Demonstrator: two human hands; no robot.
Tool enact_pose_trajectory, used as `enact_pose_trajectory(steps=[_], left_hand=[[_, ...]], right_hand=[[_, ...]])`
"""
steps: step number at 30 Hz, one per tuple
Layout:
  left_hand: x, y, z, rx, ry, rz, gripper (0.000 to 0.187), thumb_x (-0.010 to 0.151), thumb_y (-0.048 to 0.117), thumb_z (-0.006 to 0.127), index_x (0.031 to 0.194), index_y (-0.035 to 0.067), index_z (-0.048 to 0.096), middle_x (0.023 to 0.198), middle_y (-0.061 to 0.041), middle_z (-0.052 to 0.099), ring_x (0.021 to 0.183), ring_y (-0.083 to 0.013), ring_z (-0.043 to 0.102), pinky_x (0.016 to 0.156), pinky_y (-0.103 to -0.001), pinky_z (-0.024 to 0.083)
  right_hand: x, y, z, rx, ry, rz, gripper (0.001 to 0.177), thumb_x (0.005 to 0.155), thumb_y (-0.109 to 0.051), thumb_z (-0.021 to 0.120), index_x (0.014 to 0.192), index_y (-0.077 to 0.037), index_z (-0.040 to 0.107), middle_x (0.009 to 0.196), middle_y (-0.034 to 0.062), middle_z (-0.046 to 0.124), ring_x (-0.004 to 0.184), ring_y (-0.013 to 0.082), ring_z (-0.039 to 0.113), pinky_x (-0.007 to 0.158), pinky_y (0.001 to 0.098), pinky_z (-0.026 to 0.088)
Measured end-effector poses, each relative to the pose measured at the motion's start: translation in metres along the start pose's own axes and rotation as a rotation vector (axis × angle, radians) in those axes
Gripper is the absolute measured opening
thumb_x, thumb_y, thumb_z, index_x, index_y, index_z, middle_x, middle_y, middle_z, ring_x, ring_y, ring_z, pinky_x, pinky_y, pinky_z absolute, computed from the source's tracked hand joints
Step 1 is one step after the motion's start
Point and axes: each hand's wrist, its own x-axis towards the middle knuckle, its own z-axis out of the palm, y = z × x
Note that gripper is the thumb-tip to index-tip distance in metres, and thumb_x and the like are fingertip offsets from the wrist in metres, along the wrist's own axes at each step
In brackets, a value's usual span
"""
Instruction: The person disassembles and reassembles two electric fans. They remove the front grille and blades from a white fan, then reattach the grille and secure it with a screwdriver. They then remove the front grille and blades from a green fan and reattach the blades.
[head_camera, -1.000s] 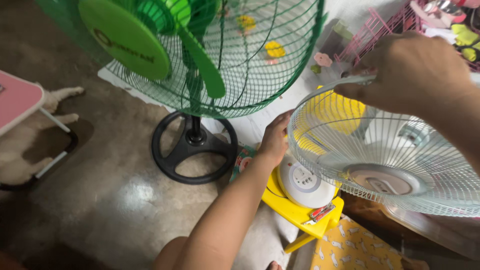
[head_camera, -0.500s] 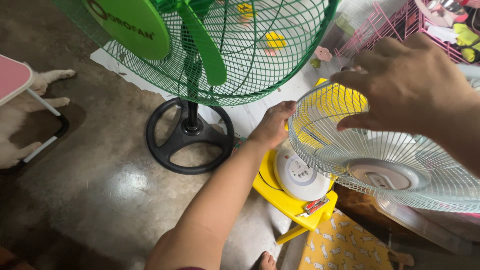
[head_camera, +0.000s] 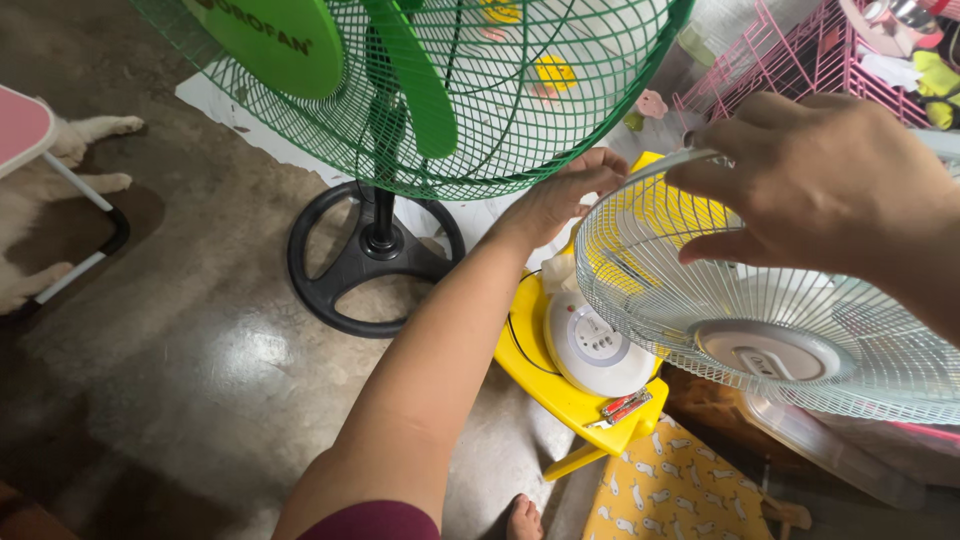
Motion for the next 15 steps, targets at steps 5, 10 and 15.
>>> enact_pose_trajectory(steps=[5, 10, 15], left_hand=[[0.006, 0.006, -0.011, 0.044, -0.007, -0.089, 0.061, 0.068, 0.050, 0.084, 0.112, 0.010, 0.069, 0.102, -0.002, 0.065, 0.099, -0.0146, 0.060, 0.090, -0.051, 0.050], [0.013, 0.004, -0.013, 0.045, 0.012, -0.092, 0.073, 0.059, 0.058, 0.089, 0.109, 0.010, 0.069, 0.103, -0.001, 0.069, 0.102, -0.0172, 0.066, 0.089, -0.053, 0.054], [0.010, 0.001, -0.010, 0.035, -0.040, 0.007, 0.066, 0.074, 0.061, 0.083, 0.114, 0.010, 0.069, 0.105, -0.005, 0.072, 0.104, -0.0212, 0.067, 0.095, -0.046, 0.054]], right_hand=[[-0.002, 0.001, -0.002, -0.081, 0.082, -0.058, 0.061, 0.069, -0.073, 0.064, 0.108, -0.028, 0.072, 0.109, -0.0063, 0.068, 0.100, 0.0156, 0.064, 0.081, 0.0301, 0.055], [0.001, -0.016, -0.011, -0.137, -0.073, 0.040, 0.064, 0.077, -0.074, 0.062, 0.114, -0.023, 0.071, 0.106, -0.0053, 0.064, 0.101, 0.0159, 0.061, 0.085, 0.0349, 0.050], [-0.014, -0.043, -0.012, -0.346, 0.041, 0.105, 0.079, 0.084, -0.071, 0.061, 0.132, -0.009, 0.071, 0.115, 0.0019, 0.064, 0.107, 0.0167, 0.057, 0.090, 0.0381, 0.046]])
